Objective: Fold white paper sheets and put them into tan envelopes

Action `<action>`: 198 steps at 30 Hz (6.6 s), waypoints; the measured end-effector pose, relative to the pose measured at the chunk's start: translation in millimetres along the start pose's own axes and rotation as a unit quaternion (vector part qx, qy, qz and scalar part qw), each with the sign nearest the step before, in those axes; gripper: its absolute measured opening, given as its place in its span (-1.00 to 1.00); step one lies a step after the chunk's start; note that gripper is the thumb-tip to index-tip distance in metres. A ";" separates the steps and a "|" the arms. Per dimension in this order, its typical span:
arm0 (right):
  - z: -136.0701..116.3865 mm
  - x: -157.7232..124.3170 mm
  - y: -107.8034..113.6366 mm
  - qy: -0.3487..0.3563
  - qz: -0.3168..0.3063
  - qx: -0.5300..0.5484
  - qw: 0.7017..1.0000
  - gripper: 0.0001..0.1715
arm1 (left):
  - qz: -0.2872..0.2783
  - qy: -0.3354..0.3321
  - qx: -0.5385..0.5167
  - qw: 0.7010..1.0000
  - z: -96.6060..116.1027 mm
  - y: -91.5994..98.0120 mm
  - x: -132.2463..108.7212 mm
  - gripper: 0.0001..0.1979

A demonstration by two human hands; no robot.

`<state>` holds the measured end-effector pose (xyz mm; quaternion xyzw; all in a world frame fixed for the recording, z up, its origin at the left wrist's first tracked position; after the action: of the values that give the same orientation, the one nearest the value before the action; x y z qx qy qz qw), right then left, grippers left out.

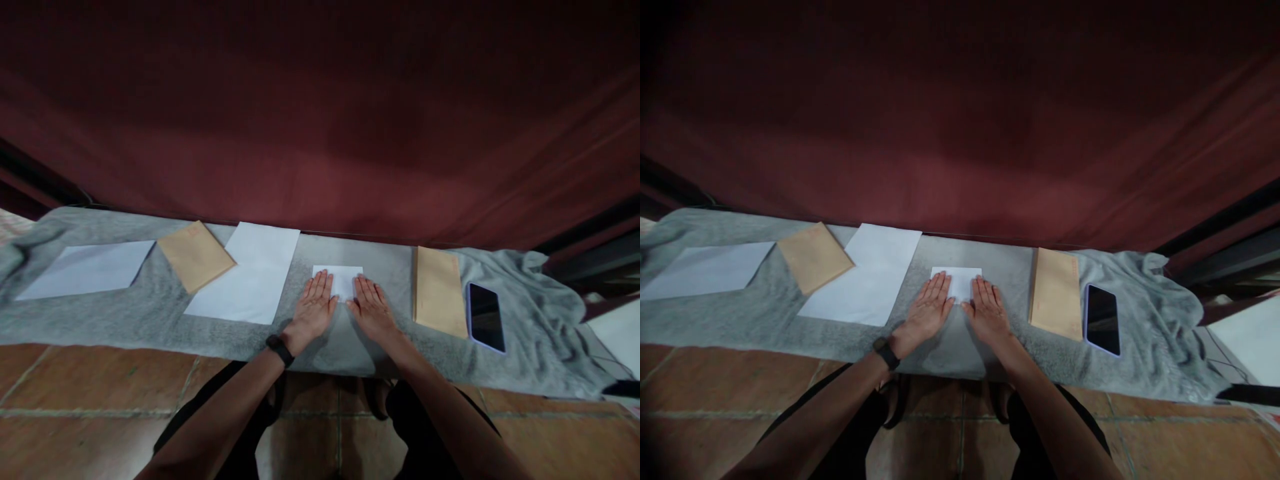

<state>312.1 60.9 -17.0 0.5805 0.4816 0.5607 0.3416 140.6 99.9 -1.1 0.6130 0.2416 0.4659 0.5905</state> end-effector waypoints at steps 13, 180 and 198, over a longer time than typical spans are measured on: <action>-4.3 29.9 17.4 -0.054 -0.022 0.027 0.998 -0.32 | 0.017 0.018 0.003 1.000 1.8 2.8 15.0 -0.39; -12.7 28.6 -8.9 -0.019 0.006 0.042 0.999 -0.25 | -0.003 0.016 -0.038 0.999 -6.1 -3.6 7.1 -0.34; 0.8 16.4 1.2 -0.045 0.006 -0.022 0.999 -0.21 | -0.021 0.055 0.039 0.997 -24.8 1.0 16.3 -0.26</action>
<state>311.6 76.1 -10.7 0.6008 0.4493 0.5464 0.3722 126.4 125.9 1.2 0.6036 0.3052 0.4767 0.5615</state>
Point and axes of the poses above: each hand's wrist, its own x-axis towards the middle knuckle, its own y-axis out of the back of the hand, z = x × y, the point moved 3 cm from there along x, towards the middle knuckle, and after that the axes turned 10 degrees about z, right-handed, at the moved point
